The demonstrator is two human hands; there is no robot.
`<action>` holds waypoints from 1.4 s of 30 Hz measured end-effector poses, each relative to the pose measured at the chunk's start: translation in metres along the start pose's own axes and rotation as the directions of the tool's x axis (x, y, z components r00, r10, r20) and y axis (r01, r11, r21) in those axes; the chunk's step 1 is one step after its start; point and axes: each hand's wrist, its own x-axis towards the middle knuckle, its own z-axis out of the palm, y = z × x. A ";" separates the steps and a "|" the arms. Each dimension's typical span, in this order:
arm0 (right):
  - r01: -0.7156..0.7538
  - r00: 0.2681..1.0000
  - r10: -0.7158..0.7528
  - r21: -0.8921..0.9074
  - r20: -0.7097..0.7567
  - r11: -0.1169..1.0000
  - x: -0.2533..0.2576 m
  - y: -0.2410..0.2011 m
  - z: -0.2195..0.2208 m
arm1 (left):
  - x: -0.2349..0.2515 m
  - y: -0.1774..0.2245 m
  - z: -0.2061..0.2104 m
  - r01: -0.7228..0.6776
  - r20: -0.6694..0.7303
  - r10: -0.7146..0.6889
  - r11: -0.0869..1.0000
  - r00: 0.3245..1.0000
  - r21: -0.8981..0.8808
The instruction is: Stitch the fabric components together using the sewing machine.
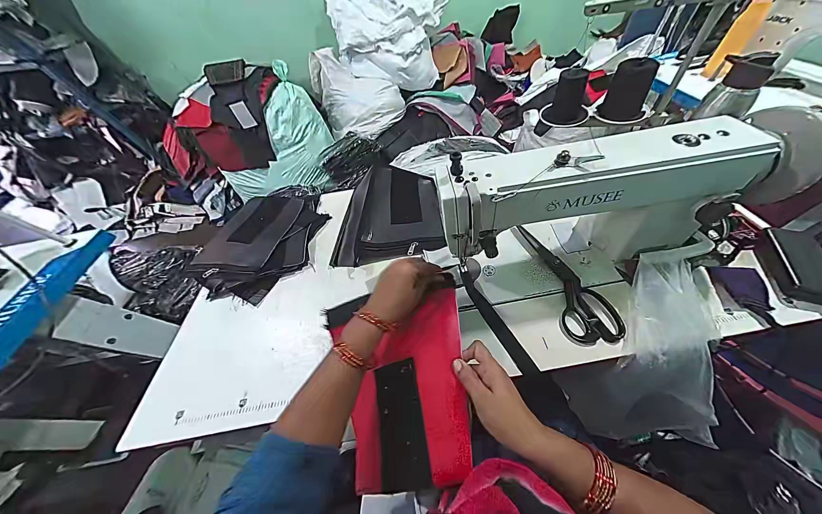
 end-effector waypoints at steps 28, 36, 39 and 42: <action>-0.165 0.962 -0.056 -0.735 -0.266 0.658 0.126 -0.018 -0.065 | 0.037 0.019 0.055 0.736 0.259 -0.693 0.663 0.673 -0.136; -0.289 0.922 0.018 -0.656 -0.388 0.697 0.119 -0.018 -0.058 | 0.035 0.019 0.055 0.719 0.264 -0.671 0.673 0.693 -0.175; -0.309 0.923 0.060 -0.638 -0.381 0.706 0.113 -0.019 -0.057 | 0.035 0.020 0.055 0.717 0.266 -0.669 0.674 0.694 -0.177; -0.270 0.935 0.046 -0.623 -0.352 0.734 0.110 -0.016 -0.056 | 0.035 0.021 0.054 0.720 0.265 -0.672 0.672 0.691 -0.175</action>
